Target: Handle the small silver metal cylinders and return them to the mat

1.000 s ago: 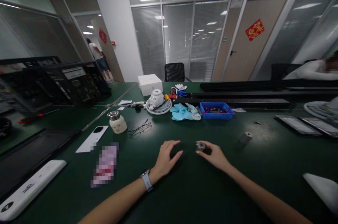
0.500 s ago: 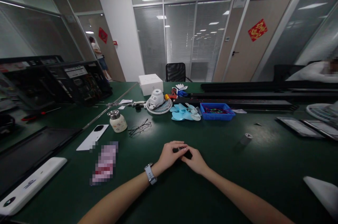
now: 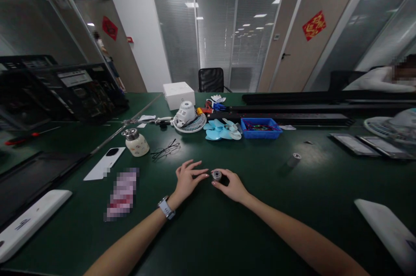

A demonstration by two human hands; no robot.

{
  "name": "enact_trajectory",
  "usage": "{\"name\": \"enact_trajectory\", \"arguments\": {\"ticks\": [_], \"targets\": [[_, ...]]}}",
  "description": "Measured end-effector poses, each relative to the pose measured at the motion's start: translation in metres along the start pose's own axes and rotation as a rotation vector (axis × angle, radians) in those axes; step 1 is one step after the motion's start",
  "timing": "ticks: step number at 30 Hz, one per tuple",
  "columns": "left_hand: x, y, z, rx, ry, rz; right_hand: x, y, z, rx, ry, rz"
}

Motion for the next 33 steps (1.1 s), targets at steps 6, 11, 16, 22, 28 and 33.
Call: {"name": "enact_trajectory", "arguments": {"ticks": [6, 11, 16, 22, 28, 33], "targets": [[-0.009, -0.015, 0.013, 0.204, -0.04, -0.012, 0.001, -0.001, -0.003, -0.016, -0.039, 0.026], [-0.013, -0.023, 0.004, 0.04, -0.035, -0.014, -0.02, 0.016, -0.052, -0.067, -0.005, 0.084], [-0.017, -0.044, -0.005, -0.428, 0.098, -0.155, -0.067, 0.05, -0.162, -0.13, 0.158, 0.18], [-0.016, -0.055, -0.001, -0.651, 0.172, -0.276, -0.112, 0.076, -0.259, -0.203, 0.361, 0.227], [-0.018, -0.061, -0.001, -0.619, 0.196, -0.276, -0.112, 0.002, -0.22, -0.52, 0.691, -0.146], [-0.017, -0.059, 0.001, -0.543, 0.156, -0.288, -0.039, -0.022, -0.068, -0.297, -0.026, -0.085]]}}
Point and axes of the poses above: each hand's wrist, its own x-axis towards the middle knuckle, its own z-axis out of the palm, y = z × x, the point moved 6 cm from there along x, towards the middle knuckle, and after that the axes turned 12 degrees about x, right-handed, at the moved point
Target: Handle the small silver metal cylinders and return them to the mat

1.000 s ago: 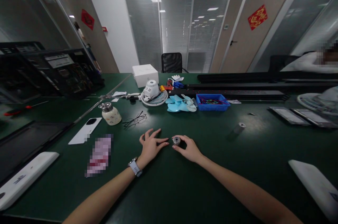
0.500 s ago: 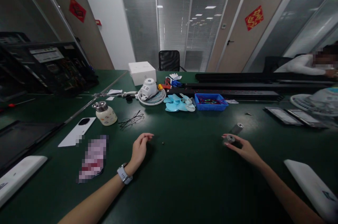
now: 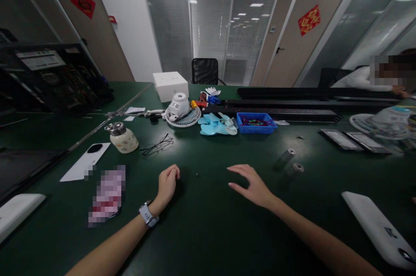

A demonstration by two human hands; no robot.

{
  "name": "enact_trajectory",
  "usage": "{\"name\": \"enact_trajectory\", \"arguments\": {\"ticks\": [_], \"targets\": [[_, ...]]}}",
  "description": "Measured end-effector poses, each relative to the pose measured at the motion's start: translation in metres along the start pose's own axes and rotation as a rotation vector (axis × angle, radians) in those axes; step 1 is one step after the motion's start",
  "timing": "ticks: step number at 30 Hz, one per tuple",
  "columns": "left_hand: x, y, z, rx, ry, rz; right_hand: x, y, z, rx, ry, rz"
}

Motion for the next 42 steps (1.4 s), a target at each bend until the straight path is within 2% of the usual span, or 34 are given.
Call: {"name": "enact_trajectory", "arguments": {"ticks": [2, 5, 9, 12, 15, 17, 18, 22, 24, 25, 27, 29, 35, 42], "targets": [[0.0, 0.002, -0.001, 0.027, 0.002, 0.0, 0.027, -0.007, 0.044, 0.069, -0.129, -0.006], [-0.002, 0.005, -0.003, 0.043, -0.001, 0.011, 0.059, -0.004, 0.081, 0.043, -0.118, -0.034], [-0.002, 0.007, -0.002, 0.06, -0.03, 0.011, 0.081, -0.001, 0.103, -0.02, -0.081, -0.051], [-0.002, 0.007, -0.001, 0.073, -0.05, 0.012, 0.08, -0.007, 0.103, -0.016, -0.083, -0.054], [-0.003, 0.006, -0.002, 0.072, -0.052, 0.007, 0.062, -0.011, 0.074, -0.002, -0.052, -0.079], [-0.003, 0.005, -0.002, 0.063, -0.055, 0.008, 0.039, -0.006, 0.032, -0.046, 0.051, -0.082], [-0.004, 0.006, -0.002, 0.06, -0.059, 0.01, 0.025, 0.001, 0.005, -0.092, 0.131, -0.069], [-0.003, 0.006, 0.003, 0.076, -0.089, 0.011, -0.046, 0.044, -0.11, -0.377, 0.591, 0.039], [-0.003, 0.006, 0.005, 0.085, -0.098, 0.01, -0.078, 0.064, -0.15, -0.511, 0.768, 0.084], [-0.003, 0.005, 0.005, 0.084, -0.099, 0.009, -0.09, 0.073, -0.162, -0.545, 0.817, 0.107], [-0.003, 0.003, 0.006, 0.08, -0.101, 0.007, -0.105, 0.089, -0.175, -0.54, 0.834, 0.15], [-0.002, 0.002, 0.006, 0.082, -0.106, 0.008, -0.109, 0.097, -0.176, -0.487, 0.821, 0.171], [-0.002, 0.004, 0.005, 0.1, -0.117, 0.02, -0.1, 0.097, -0.166, -0.372, 0.765, 0.168], [-0.003, 0.006, 0.005, 0.109, -0.133, 0.019, -0.1, 0.103, -0.164, -0.356, 0.726, 0.235]]}}
Point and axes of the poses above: each hand's wrist, its own x-axis towards the middle knuckle, its own z-axis out of the palm, y = z × x, the point moved 6 cm from there along x, towards the middle knuckle, and after that the axes turned 12 degrees about x, right-handed, at the moved point
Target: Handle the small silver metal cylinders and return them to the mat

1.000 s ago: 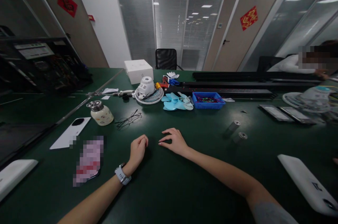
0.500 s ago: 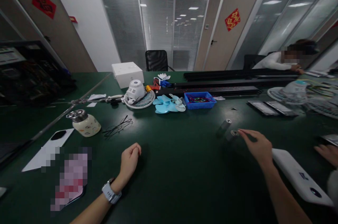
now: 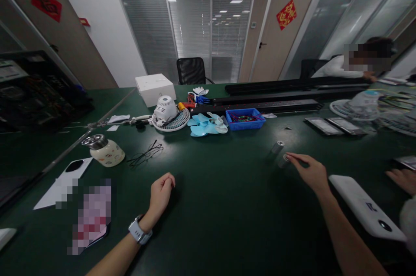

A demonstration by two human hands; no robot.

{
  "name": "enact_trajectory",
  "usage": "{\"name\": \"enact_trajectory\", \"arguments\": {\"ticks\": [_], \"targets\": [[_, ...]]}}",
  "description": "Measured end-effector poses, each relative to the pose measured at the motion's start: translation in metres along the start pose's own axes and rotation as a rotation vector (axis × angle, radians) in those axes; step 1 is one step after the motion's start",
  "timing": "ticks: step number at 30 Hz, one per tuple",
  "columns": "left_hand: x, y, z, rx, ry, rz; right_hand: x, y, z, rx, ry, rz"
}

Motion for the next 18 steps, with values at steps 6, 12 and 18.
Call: {"name": "enact_trajectory", "arguments": {"ticks": [6, 12, 18], "targets": [[0.0, -0.002, 0.001, 0.009, -0.011, 0.0, 0.0, 0.01, 0.002, 0.02, -0.02, 0.055], [0.0, -0.005, 0.003, 0.009, -0.02, -0.003, -0.001, 0.011, 0.006, 0.024, -0.061, 0.071], [0.0, -0.004, 0.002, 0.02, -0.02, -0.009, -0.005, 0.011, 0.006, 0.065, -0.106, 0.117]]}}
Point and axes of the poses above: each hand's wrist, its own x-axis towards the middle knuckle, its own z-axis out of the palm, y = z × x, the point moved 6 cm from there along x, towards the middle knuckle, and after that the axes turned 12 degrees about x, right-handed, at the moved point
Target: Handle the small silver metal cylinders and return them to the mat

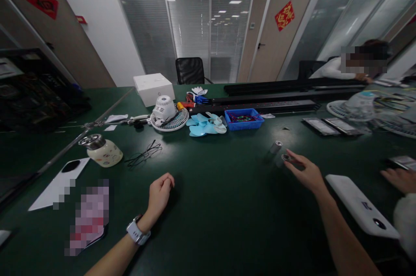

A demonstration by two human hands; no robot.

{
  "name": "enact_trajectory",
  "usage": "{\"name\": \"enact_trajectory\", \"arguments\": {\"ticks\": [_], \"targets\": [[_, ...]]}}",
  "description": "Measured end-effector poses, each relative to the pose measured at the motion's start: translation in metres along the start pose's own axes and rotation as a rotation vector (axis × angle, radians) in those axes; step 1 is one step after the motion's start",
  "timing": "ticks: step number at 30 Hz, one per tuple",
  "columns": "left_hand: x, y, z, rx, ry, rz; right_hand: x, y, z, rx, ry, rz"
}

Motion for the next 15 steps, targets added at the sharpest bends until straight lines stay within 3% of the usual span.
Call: {"name": "enact_trajectory", "arguments": {"ticks": [15], "targets": [[-0.001, 0.001, 0.0, -0.005, -0.007, -0.01, -0.006, -0.006, -0.012, -0.076, 0.058, -0.004]]}}
Point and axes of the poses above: each hand's wrist, its own x-axis towards the middle knuckle, its own z-axis out of the palm, y = z × x, the point moved 6 cm from there along x, towards the middle knuckle, and after that the axes turned 12 degrees about x, right-handed, at the moved point
